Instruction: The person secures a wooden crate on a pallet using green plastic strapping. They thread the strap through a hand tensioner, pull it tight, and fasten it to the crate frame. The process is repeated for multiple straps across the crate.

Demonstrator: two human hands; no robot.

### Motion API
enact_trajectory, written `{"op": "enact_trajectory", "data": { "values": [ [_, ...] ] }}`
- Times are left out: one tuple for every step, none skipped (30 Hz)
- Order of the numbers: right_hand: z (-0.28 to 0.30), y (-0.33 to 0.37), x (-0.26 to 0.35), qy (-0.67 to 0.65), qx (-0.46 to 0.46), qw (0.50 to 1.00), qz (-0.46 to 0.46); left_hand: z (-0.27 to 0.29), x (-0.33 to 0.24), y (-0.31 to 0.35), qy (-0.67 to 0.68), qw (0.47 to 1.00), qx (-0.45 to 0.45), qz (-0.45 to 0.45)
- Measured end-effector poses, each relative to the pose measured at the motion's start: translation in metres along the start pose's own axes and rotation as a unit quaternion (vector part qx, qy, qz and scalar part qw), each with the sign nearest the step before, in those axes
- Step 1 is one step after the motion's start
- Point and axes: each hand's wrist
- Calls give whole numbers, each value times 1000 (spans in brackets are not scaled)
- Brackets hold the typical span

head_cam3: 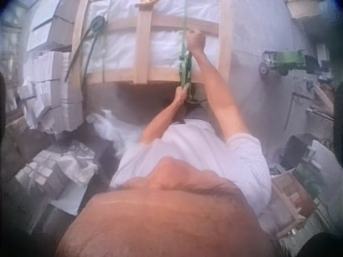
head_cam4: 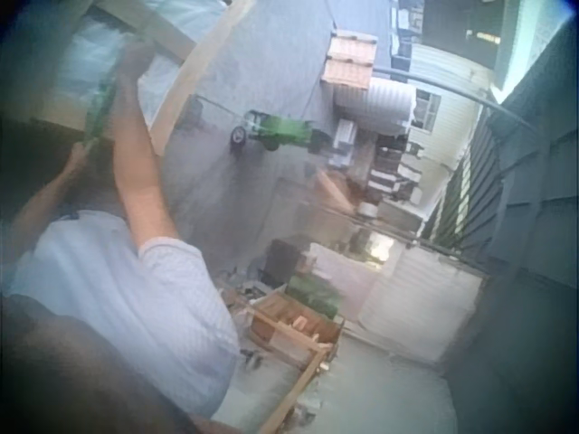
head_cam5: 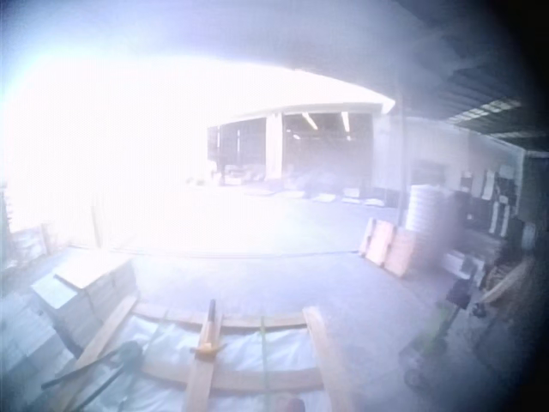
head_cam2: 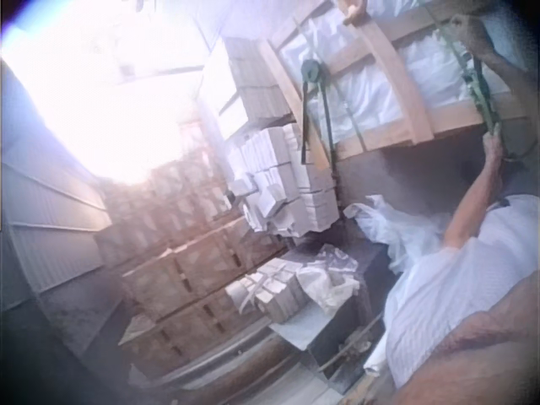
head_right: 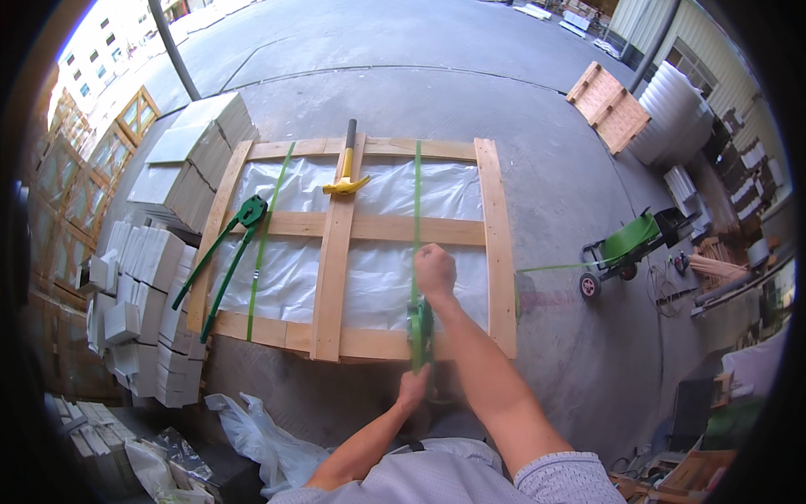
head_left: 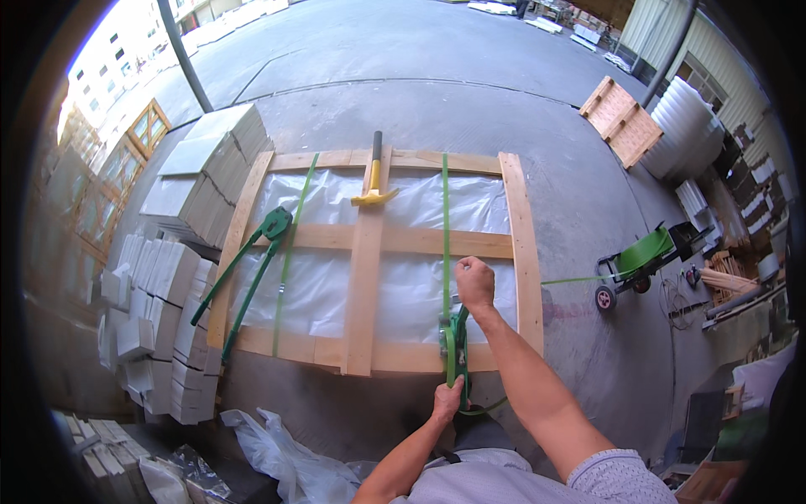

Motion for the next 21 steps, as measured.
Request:
{"op": "enact_trajectory", "data": {
  "values": [
    [0, 2, -4, -1, 15, 1000, -27, 1, -1, 1, -9, 1000, -11, -5],
    [1, 7, -8, -18, 13, 999, -25, 0, -1, 3, -15, 1000, -22, -11],
    [5, 15, -11, -18, 35, 998, -58, 2, -2, 4, -32, 999, -17, 2],
    [11, 24, -13, -41, 18, 999, -24, 2, -3, 6, -28, 1000, -13, -3],
    [17, 32, -13, -51, 24, 998, -25, 2, -4, 8, -29, 1000, -11, -2],
    [23, 37, -9, -76, 20, 997, -17, 2, -6, 8, -32, 999, -12, 11],
    [29, 43, -5, -82, 30, 996, -23, 2, -7, 9, -43, 999, -15, -3],
    [35, 51, -1, -75, 49, 995, -30, 2, -7, 8, -46, 999, -15, -2],
    [40, 59, 2, -92, 60, 993, -35, 1, -7, 7, -50, 999, -14, 0],
    [48, 72, 3, -95, 80, 992, -27, 1, -5, 6, -55, 998, -12, 3],
    [55, 89, 1, -113, 105, 988, -21, 0, -3, 4, -60, 998, -13, -13],
    [60, 108, -2, -117, 107, 987, -7, 0, 0, 2, -66, 997, -15, -31],
    [65, 127, -6, -136, 118, 984, 10, -2, 4, 1, -66, 997, -25, -33],
    [71, 143, -13, -140, 157, 977, 23, -3, 8, -1, -79, 989, -45, -119],
    [76, 153, -21, -148, 211, 966, 27, -4, 10, -3, -88, 975, -73, -189],
    [80, 156, -32, -195, 253, 947, -19, -5, 12, -4, -69, 973, -71, -208],
    [84, 157, -44, -240, 301, 920, -72, -4, 13, -4, -59, 960, -59, -266],
    [87, 156, -56, -292, 344, 884, -119, -4, 13, -4, -32, 967, -65, -244],
    [90, 148, -71, -277, 340, 893, -98, -3, 12, -4, -9, 992, -49, -114],
    [88, 137, -86, -230, 319, 912, -112, -4, 11, -3, 4, 998, -58, 15],
    [82, 122, -101, -207, 293, 927, -108, -4, 9, -2, 18, 999, -41, 20]
  ]
}}
Point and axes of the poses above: each hand's wrist, its own y-axis away from the middle knuckle, its own z-axis out of the back of the hand, x = y × z, and after that the axes turned 2 degrees about -z, right-handed
